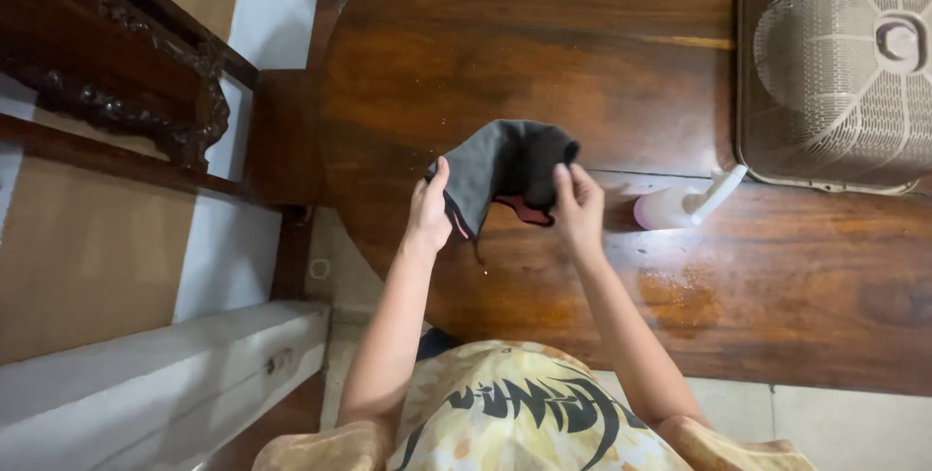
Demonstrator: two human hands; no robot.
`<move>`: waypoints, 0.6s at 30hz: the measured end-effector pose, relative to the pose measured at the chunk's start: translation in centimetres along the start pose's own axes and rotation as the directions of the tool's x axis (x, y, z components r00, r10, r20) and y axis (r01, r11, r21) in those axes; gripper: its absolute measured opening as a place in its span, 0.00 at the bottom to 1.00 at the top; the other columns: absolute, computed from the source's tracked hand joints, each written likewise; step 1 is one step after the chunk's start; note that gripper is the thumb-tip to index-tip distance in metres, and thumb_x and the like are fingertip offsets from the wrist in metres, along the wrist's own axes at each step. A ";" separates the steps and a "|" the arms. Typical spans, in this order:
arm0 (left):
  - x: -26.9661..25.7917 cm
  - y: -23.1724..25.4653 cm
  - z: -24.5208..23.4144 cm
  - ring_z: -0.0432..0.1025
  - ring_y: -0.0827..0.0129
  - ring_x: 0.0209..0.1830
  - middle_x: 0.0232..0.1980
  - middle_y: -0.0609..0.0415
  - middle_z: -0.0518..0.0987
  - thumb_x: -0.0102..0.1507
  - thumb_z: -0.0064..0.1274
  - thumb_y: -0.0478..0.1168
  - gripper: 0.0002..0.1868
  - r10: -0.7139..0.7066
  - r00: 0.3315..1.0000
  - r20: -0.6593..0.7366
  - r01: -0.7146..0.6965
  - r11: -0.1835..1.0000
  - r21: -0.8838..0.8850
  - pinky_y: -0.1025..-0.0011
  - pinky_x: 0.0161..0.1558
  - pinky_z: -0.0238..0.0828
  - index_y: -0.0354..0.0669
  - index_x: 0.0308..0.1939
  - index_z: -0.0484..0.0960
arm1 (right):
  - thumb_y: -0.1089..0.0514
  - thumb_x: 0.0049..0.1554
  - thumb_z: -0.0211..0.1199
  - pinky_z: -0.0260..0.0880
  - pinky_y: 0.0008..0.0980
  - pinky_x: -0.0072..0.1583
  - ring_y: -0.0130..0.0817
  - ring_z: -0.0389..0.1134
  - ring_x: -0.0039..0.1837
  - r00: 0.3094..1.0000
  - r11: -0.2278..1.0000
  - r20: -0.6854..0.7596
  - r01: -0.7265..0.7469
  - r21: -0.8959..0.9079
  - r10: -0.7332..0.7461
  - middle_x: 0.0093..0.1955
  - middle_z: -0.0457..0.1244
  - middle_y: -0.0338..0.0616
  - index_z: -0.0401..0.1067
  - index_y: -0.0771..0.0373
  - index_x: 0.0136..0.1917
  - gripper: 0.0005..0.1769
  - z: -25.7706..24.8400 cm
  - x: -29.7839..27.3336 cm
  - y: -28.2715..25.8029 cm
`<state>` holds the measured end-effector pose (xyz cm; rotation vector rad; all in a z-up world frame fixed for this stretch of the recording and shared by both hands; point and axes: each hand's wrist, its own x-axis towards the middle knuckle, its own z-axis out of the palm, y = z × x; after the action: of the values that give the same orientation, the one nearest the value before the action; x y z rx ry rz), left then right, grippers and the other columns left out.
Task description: Spray cleaner onto a wooden table and wipe it down with a cloth.
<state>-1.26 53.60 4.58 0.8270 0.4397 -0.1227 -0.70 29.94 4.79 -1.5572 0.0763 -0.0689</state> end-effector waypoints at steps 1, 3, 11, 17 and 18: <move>-0.4 0.4 1.1 0.75 0.69 0.51 0.53 0.54 0.80 0.70 0.50 0.53 0.23 0.001 1.000 -0.003 -0.001 1.000 -0.005 0.68 0.53 0.73 0.35 0.55 0.77 | 0.56 0.73 0.58 0.63 0.27 0.50 0.22 0.61 0.49 1.000 1.000 0.004 -0.001 -0.003 0.001 0.47 0.66 0.36 0.75 0.72 0.54 0.15 1.2 -0.4 -1.3; -1.3 1.2 3.1 0.77 0.69 0.55 0.57 0.53 0.81 0.67 0.49 0.55 0.27 -0.060 0.992 0.110 0.078 0.982 -0.174 0.68 0.58 0.74 0.35 0.58 0.76 | 0.57 0.67 0.58 0.72 0.32 0.57 0.34 0.72 0.53 0.991 0.930 0.131 0.073 -0.361 -0.027 0.50 0.73 0.47 0.77 0.72 0.57 0.15 3.8 -1.5 -3.7; 3.1 0.2 -4.2 0.76 0.67 0.53 0.53 0.55 0.80 0.65 0.57 0.45 0.21 0.002 0.988 0.156 0.004 0.999 -0.036 0.65 0.56 0.74 0.38 0.59 0.76 | 0.63 0.66 0.52 0.38 0.47 0.79 0.52 0.39 0.84 0.767 0.892 0.626 0.373 -0.257 -0.140 0.83 0.45 0.64 0.55 0.72 0.79 0.30 10.7 -1.2 -4.2; 8.3 5.9 -8.1 0.74 0.61 0.51 0.53 0.41 0.81 0.72 0.53 0.45 0.21 0.292 0.957 0.003 -0.249 0.812 0.527 0.60 0.54 0.74 0.30 0.61 0.77 | 0.58 0.67 0.52 0.44 0.40 0.80 0.45 0.46 0.85 0.909 0.953 0.417 0.147 -0.267 -0.023 0.82 0.52 0.54 0.61 0.65 0.77 0.26 10.9 4.3 -0.7; 8.6 7.7 -7.7 0.73 0.56 0.54 0.56 0.36 0.80 0.73 0.53 0.45 0.23 0.443 0.895 0.054 -0.322 0.558 0.765 0.58 0.56 0.73 0.30 0.65 0.75 | 0.58 0.68 0.52 0.44 0.39 0.80 0.45 0.46 0.85 0.942 0.938 0.332 0.150 -0.311 -0.041 0.82 0.51 0.54 0.61 0.65 0.77 0.26 11.1 5.6 -0.2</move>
<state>6.11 65.00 1.68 1.7782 0.3215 0.1901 5.95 40.41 5.12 -1.8923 -0.2606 0.1282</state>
